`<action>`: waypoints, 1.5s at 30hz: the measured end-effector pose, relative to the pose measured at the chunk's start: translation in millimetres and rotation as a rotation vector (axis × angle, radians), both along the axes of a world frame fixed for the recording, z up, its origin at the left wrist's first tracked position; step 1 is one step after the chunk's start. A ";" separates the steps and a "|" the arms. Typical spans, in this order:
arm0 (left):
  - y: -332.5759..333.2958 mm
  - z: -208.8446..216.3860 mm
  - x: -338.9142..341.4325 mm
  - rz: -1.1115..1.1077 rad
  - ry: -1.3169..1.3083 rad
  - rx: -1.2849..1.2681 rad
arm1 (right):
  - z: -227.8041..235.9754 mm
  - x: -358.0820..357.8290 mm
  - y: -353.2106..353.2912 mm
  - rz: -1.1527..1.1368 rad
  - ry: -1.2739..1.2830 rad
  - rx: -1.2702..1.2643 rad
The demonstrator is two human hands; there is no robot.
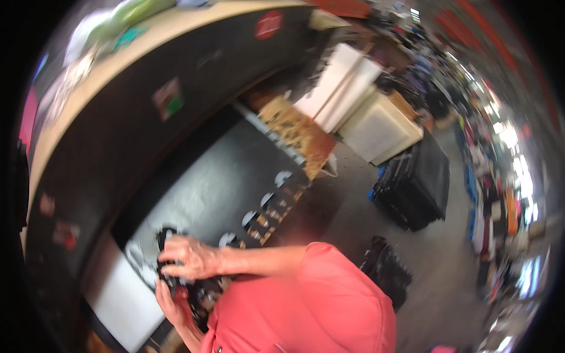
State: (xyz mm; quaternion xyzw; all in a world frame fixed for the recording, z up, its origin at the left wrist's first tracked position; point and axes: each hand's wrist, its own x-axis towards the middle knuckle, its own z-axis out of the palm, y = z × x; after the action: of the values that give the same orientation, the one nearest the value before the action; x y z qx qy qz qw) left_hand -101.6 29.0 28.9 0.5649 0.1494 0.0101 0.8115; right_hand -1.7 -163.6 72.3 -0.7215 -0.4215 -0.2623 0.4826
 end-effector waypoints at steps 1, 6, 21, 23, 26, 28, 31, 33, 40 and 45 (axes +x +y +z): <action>1.1 -3.4 6.4 -0.084 -0.011 -0.018 | -4.5 1.0 -2.4 -0.011 -0.080 0.076; 3.2 -21.5 22.4 -0.226 -0.029 -0.140 | -23.8 -6.8 -7.4 0.120 0.825 0.098; 1.2 -12.5 24.1 -0.249 0.099 0.185 | -34.2 -4.3 -25.6 0.207 1.008 0.063; 0.9 -13.8 23.2 -0.264 0.095 0.396 | -33.8 -5.5 -27.2 0.158 1.145 0.095; 1.8 -25.4 26.1 -0.270 0.207 0.409 | -37.2 -4.7 -29.2 -0.041 0.862 0.028; 1.6 -38.3 30.6 -0.190 -0.016 0.235 | -42.7 -3.8 -29.2 -0.131 0.730 -0.011; 8.3 -49.3 35.3 -0.227 0.001 0.212 | -54.4 -0.9 -28.6 -0.194 0.660 -0.065; 10.7 -48.9 37.0 -0.177 -0.047 0.335 | -62.2 4.8 -30.8 -0.223 0.635 -0.082; 27.9 -4.5 35.6 0.032 0.148 0.647 | -73.3 66.9 -98.1 -0.744 0.149 -0.104; 82.5 -3.7 39.1 0.241 0.090 0.956 | -76.6 82.7 -118.3 -0.828 0.225 -0.054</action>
State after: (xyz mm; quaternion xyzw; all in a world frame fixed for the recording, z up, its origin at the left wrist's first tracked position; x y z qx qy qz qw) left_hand -62.4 111.4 25.1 0.8525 0.2271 0.1468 0.4474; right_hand 81.0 -282.0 -4.3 -0.8662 -0.0478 -0.3427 0.3606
